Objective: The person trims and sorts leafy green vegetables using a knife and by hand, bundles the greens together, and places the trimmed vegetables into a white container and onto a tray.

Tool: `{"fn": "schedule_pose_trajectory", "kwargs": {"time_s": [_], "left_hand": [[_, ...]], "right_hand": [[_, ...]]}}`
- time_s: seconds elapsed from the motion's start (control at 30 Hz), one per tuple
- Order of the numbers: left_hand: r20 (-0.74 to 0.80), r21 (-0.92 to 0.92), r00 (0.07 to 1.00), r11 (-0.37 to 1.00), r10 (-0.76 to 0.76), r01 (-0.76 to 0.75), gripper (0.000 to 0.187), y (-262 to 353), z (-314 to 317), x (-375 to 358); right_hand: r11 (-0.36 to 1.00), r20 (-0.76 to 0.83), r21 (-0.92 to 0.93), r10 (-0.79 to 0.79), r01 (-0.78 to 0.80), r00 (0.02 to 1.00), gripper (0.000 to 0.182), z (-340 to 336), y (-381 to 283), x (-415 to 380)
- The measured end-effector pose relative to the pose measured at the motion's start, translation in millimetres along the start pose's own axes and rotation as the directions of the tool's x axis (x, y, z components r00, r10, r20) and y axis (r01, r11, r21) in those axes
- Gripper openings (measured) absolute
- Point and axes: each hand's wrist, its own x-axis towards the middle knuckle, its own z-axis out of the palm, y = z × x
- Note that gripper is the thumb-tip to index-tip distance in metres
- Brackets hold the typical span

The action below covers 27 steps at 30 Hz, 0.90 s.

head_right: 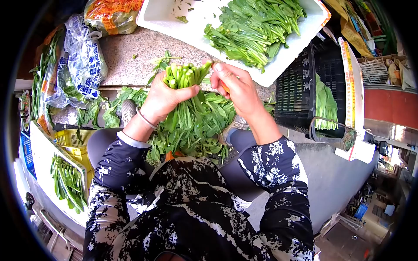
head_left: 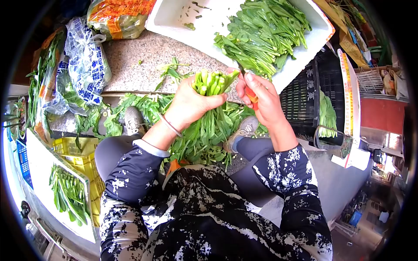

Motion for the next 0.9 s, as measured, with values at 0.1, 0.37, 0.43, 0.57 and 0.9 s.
{"fn": "schedule_pose_trajectory", "kwargs": {"time_s": [0.1,0.37,0.43,0.57,0.9], "left_hand": [[0.012,-0.022,0.999,0.999,-0.037,0.037,0.026,3,-1,0],[-0.037,-0.036,0.999,0.999,-0.035,0.034,0.026,-1,-4,-4],[-0.022,0.000,0.999,0.999,-0.049,0.049,0.025,1,-6,-5],[0.053,0.022,0.994,0.996,-0.092,0.091,0.027,-7,-9,-6],[0.198,-0.243,0.939,0.914,-0.282,0.325,0.037,-7,-12,-9]], "right_hand": [[0.999,0.009,-0.044,0.015,-0.014,1.000,0.038,3,0,0],[0.995,0.057,-0.029,0.102,-0.100,0.993,0.035,1,1,-2],[0.994,0.056,-0.040,0.107,-0.105,0.993,0.034,1,2,-2],[0.983,0.067,-0.177,0.051,-0.038,0.996,0.032,-7,13,-1],[0.981,0.038,-0.169,0.103,-0.095,0.994,0.030,-19,30,-2]]}}
